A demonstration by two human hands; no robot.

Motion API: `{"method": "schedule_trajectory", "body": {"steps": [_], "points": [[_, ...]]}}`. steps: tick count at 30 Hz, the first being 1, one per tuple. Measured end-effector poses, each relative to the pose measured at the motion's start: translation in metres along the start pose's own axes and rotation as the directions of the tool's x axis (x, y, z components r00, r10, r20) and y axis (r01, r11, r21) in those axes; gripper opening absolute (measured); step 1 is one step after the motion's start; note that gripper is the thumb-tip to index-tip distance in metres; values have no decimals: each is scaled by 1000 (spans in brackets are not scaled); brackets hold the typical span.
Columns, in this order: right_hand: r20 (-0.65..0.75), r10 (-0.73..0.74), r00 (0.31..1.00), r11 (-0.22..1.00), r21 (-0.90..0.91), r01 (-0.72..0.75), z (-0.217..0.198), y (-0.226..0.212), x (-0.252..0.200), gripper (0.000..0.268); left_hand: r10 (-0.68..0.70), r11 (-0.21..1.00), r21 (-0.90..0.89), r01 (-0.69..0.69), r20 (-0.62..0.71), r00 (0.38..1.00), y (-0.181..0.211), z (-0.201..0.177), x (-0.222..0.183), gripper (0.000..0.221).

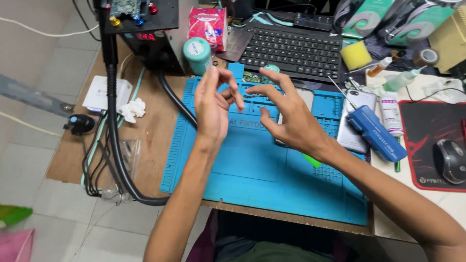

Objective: Disassembling a mobile phone by removing screws and using a heat gun to loosen the screen adhesive.

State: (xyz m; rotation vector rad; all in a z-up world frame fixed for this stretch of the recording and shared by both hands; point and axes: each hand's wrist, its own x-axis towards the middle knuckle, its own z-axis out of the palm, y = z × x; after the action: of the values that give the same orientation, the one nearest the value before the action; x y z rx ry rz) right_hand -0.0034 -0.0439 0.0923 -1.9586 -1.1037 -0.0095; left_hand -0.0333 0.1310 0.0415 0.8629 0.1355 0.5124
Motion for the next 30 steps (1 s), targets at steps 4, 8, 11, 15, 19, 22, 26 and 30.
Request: {"method": "schedule_trajectory", "body": {"steps": [4,8,11,15,19,22,26,30], "points": [[111,-67,992,998,6,66,20,-9,7,44,42,983,-174,-52,-60,997,32,-52,31,18],[273,-173,946,984,7,178,35,-19,13,33,-53,775,-616,-142,-287,956,76,-77,51,57],[312,-186,932,980,-4,197,47,-18,13,35,-123,622,-756,-202,-349,929,89,-103,68,94],[310,-224,924,969,-30,245,53,-15,9,36,-159,523,-798,-299,-436,886,98,-125,86,97],[312,-224,923,967,-49,251,50,-10,4,36,-195,503,-791,-347,-495,846,101,-152,108,103],[299,-235,925,962,-62,265,47,-6,0,36,-238,458,-829,-322,-463,854,106,-164,115,107],[309,-268,912,938,-132,320,43,0,-9,36,-194,485,-817,-311,-447,873,117,-156,115,71],[313,-315,896,914,-153,375,39,4,-16,36,36,491,-813,-314,-342,939,142,-136,111,79]]}}
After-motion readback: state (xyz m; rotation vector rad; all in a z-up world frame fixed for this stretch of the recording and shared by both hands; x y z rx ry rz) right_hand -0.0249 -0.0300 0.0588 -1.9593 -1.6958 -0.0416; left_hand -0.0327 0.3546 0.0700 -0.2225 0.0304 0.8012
